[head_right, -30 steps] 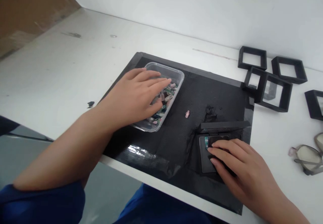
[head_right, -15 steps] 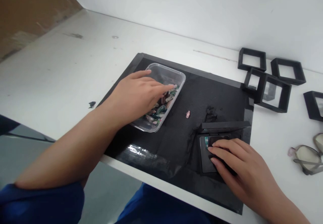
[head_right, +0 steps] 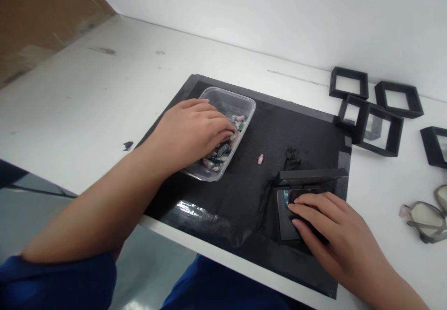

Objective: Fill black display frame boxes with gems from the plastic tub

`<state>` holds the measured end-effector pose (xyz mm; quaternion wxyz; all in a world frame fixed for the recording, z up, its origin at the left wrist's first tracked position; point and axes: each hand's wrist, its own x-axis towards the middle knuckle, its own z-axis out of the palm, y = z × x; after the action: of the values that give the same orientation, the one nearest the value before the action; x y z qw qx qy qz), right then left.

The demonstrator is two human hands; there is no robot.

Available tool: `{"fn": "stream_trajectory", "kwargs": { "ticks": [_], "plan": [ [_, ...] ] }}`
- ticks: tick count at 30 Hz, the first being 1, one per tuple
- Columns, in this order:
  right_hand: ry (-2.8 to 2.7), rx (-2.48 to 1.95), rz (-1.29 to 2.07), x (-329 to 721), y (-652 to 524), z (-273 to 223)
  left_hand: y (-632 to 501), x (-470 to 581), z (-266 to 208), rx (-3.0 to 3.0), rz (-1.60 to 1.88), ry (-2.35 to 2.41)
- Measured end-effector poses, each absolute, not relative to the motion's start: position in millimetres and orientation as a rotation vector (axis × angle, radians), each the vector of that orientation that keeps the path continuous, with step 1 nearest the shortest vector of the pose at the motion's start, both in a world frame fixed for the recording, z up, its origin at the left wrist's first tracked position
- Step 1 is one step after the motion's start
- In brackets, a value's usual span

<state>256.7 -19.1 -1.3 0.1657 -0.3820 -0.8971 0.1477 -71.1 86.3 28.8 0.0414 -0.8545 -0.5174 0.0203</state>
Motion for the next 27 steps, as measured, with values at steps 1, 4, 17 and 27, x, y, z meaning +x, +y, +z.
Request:
{"fn": "stream_trajectory", "kwargs": {
  "ticks": [1, 4, 17, 27],
  "plan": [
    [-2.552, -1.089, 0.419, 256, -19, -1, 86, -71, 31, -2.606, 0.055, -1.598],
    [-2.542, -1.090, 0.426, 256, -19, -2, 84, -72, 36, -2.568, -0.022, -1.656],
    [-2.498, -1.132, 0.478, 257, -20, -1, 66, -64, 50, -2.589, -0.882, -1.914],
    [-2.525, -1.093, 0.428, 257, -20, -1, 75, -71, 52, -2.324, -0.583, -2.136]
  ]
}}
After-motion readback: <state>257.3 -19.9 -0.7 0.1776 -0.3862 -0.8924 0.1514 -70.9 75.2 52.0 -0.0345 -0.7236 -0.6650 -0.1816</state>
